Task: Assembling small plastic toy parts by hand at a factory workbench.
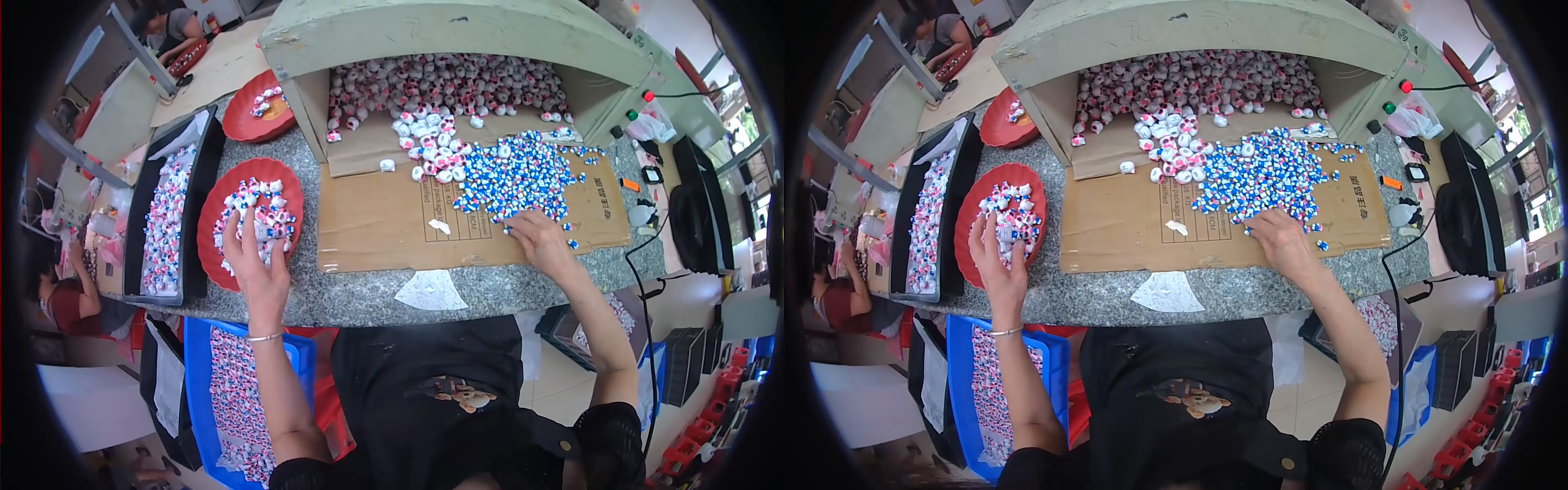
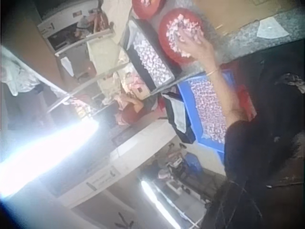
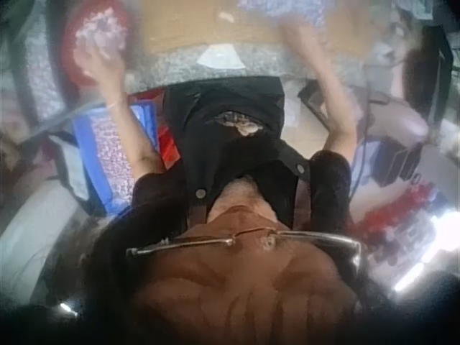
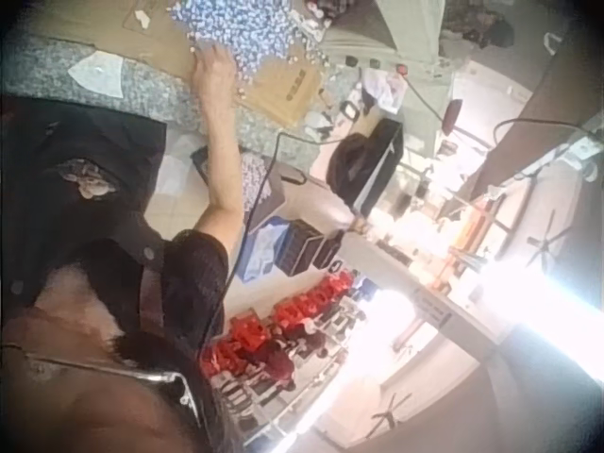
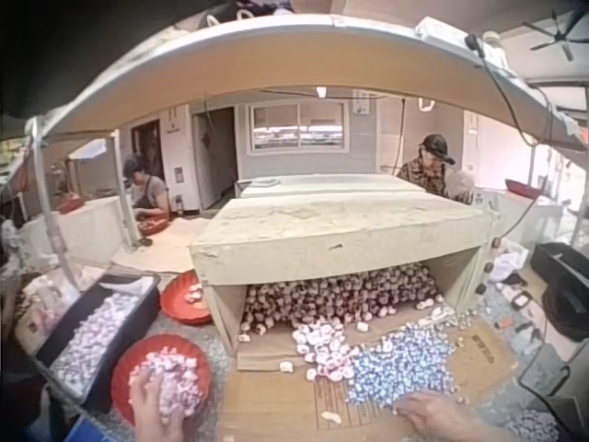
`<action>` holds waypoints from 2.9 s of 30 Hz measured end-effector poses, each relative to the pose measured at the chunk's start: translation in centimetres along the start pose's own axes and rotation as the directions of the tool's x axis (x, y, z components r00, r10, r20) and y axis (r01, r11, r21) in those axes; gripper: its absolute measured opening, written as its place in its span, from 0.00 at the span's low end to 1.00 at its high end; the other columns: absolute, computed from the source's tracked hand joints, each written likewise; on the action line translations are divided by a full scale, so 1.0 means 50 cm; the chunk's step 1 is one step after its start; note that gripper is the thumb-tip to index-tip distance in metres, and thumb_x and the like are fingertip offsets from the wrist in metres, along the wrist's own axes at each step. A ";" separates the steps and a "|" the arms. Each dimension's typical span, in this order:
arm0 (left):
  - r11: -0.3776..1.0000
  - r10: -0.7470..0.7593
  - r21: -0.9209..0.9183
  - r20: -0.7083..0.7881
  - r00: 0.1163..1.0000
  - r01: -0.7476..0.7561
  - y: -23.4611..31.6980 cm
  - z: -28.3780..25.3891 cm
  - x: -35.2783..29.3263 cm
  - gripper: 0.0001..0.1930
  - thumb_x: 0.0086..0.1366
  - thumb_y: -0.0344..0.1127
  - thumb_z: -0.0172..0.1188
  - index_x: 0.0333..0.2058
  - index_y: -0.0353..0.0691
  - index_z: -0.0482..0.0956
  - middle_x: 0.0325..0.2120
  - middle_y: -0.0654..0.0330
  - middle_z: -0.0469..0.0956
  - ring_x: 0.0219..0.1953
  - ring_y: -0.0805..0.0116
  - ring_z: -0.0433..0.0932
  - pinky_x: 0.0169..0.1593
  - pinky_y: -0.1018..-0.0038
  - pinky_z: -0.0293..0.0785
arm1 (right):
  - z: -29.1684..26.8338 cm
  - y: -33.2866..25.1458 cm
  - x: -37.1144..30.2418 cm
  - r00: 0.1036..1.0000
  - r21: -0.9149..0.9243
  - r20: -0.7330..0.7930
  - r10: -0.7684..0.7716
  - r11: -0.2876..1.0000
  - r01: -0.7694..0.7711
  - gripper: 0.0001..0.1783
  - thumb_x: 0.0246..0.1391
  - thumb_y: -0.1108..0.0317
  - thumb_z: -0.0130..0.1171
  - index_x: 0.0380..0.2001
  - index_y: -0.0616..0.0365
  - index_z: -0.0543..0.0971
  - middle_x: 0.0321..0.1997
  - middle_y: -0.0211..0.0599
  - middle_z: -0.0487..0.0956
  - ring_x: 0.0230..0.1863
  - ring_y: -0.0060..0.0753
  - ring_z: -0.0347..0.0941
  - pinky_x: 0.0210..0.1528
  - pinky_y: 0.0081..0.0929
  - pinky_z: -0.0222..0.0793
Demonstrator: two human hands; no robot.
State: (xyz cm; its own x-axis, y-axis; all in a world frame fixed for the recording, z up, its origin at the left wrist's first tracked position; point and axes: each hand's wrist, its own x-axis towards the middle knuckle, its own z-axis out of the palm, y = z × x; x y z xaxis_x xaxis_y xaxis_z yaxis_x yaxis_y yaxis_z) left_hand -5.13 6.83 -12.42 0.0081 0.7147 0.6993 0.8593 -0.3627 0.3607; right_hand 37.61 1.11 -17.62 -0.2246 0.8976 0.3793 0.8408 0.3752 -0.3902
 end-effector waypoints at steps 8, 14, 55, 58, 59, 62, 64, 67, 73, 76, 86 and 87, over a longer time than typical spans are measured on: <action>0.924 0.120 -0.383 0.316 0.941 0.010 0.158 0.281 0.030 0.11 0.56 0.28 0.62 0.39 0.37 0.76 0.38 0.50 0.75 0.38 0.49 0.77 0.41 0.58 0.74 | -0.004 -0.022 0.015 0.981 -0.144 0.078 -0.177 0.972 0.186 0.09 0.49 0.76 0.61 0.36 0.60 0.78 0.35 0.42 0.77 0.39 0.45 0.74 0.43 0.39 0.69; 0.950 0.241 -0.271 0.322 0.916 -0.155 0.187 0.385 0.042 0.12 0.58 0.29 0.63 0.41 0.37 0.75 0.35 0.53 0.75 0.33 0.54 0.79 0.38 0.66 0.76 | 0.003 -0.040 0.010 0.996 0.013 0.081 -0.030 0.999 0.029 0.09 0.46 0.75 0.62 0.33 0.60 0.76 0.35 0.41 0.74 0.40 0.46 0.72 0.45 0.40 0.67; 0.667 -0.096 -0.663 0.376 0.922 0.340 0.167 0.069 -0.236 0.17 0.53 0.19 0.66 0.43 0.34 0.78 0.41 0.54 0.78 0.36 0.65 0.81 0.39 0.75 0.79 | 0.061 -0.252 0.029 0.959 0.370 0.252 -0.131 0.929 0.030 0.11 0.49 0.78 0.60 0.38 0.65 0.80 0.31 0.45 0.78 0.34 0.45 0.78 0.37 0.34 0.73; 0.758 0.035 -0.637 0.259 0.965 0.143 0.173 0.089 -0.247 0.18 0.52 0.20 0.67 0.43 0.35 0.78 0.40 0.53 0.78 0.35 0.60 0.81 0.38 0.72 0.79 | 0.065 -0.264 0.015 0.889 0.680 0.403 0.220 0.577 -0.451 0.10 0.54 0.74 0.62 0.39 0.65 0.82 0.30 0.42 0.80 0.32 0.36 0.79 0.36 0.28 0.73; 0.749 0.062 -0.652 0.246 0.967 0.118 0.181 0.090 -0.247 0.18 0.51 0.20 0.67 0.43 0.35 0.79 0.40 0.53 0.78 0.35 0.61 0.81 0.37 0.72 0.79 | 0.066 -0.264 0.011 0.805 0.732 0.505 0.311 0.340 -0.591 0.10 0.55 0.72 0.62 0.40 0.65 0.82 0.29 0.40 0.81 0.32 0.32 0.79 0.35 0.27 0.73; 0.712 0.080 -0.692 0.248 0.966 0.118 0.206 0.080 -0.244 0.19 0.52 0.20 0.67 0.45 0.36 0.80 0.37 0.54 0.79 0.35 0.65 0.80 0.36 0.75 0.78 | 0.067 -0.253 0.005 0.748 0.713 0.627 0.219 0.227 -0.664 0.12 0.55 0.72 0.63 0.43 0.62 0.82 0.29 0.35 0.81 0.32 0.24 0.78 0.34 0.25 0.72; 0.551 0.121 -0.757 0.487 0.865 0.350 0.202 0.069 -0.221 0.16 0.57 0.22 0.64 0.46 0.34 0.80 0.35 0.55 0.79 0.33 0.69 0.79 0.36 0.77 0.77 | 0.033 -0.260 0.014 0.868 0.669 0.476 0.143 0.581 -0.463 0.11 0.53 0.74 0.64 0.42 0.61 0.82 0.31 0.36 0.81 0.32 0.26 0.78 0.34 0.24 0.72; 0.294 0.200 -0.676 0.735 0.648 0.676 0.186 0.054 -0.193 0.14 0.65 0.26 0.58 0.48 0.33 0.79 0.32 0.58 0.79 0.32 0.74 0.79 0.36 0.80 0.76 | 0.018 -0.274 0.016 0.964 0.623 0.261 -0.043 0.771 -0.134 0.11 0.53 0.75 0.63 0.41 0.57 0.83 0.30 0.38 0.81 0.30 0.33 0.78 0.32 0.27 0.72; 0.120 0.236 -0.536 0.833 0.501 0.835 0.191 0.067 -0.191 0.13 0.69 0.28 0.53 0.50 0.35 0.78 0.34 0.60 0.78 0.32 0.78 0.77 0.37 0.81 0.75 | 0.021 -0.274 0.000 0.974 0.618 0.226 -0.028 0.777 -0.121 0.11 0.53 0.75 0.62 0.40 0.56 0.83 0.32 0.40 0.80 0.32 0.40 0.78 0.34 0.31 0.73; 0.362 0.137 -0.610 0.783 0.607 0.705 0.184 0.058 -0.156 0.12 0.67 0.27 0.55 0.48 0.34 0.78 0.37 0.58 0.77 0.36 0.74 0.77 0.40 0.78 0.74 | 0.018 -0.228 0.005 0.981 0.518 0.195 0.002 0.849 -0.104 0.11 0.53 0.76 0.60 0.40 0.57 0.82 0.40 0.42 0.79 0.40 0.43 0.77 0.41 0.33 0.73; 0.978 0.068 -0.206 0.145 0.987 -0.038 0.031 0.071 0.026 0.22 0.54 0.20 0.59 0.50 0.35 0.73 0.50 0.47 0.70 0.55 0.47 0.68 0.59 0.58 0.64 | -0.007 -0.007 -0.076 0.999 0.059 0.039 -0.018 0.998 0.016 0.18 0.51 0.78 0.58 0.47 0.56 0.79 0.43 0.42 0.77 0.46 0.47 0.73 0.47 0.38 0.71; 0.960 0.137 -0.273 0.238 0.962 -0.069 0.024 0.114 0.024 0.19 0.54 0.21 0.60 0.47 0.35 0.74 0.47 0.47 0.72 0.50 0.47 0.72 0.54 0.61 0.69 | -0.003 -0.016 -0.069 0.999 0.043 0.042 -0.008 0.999 0.006 0.17 0.51 0.78 0.58 0.46 0.58 0.79 0.43 0.43 0.76 0.45 0.48 0.73 0.46 0.40 0.71</action>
State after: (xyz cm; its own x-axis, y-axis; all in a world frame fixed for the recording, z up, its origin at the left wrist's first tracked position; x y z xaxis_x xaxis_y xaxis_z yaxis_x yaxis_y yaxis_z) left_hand -1.16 10.66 -14.69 0.2471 0.7802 0.5746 0.6842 -0.5604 0.4667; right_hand 37.80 -2.32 -18.48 -0.2520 0.9034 0.3468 0.8174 0.3906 -0.4235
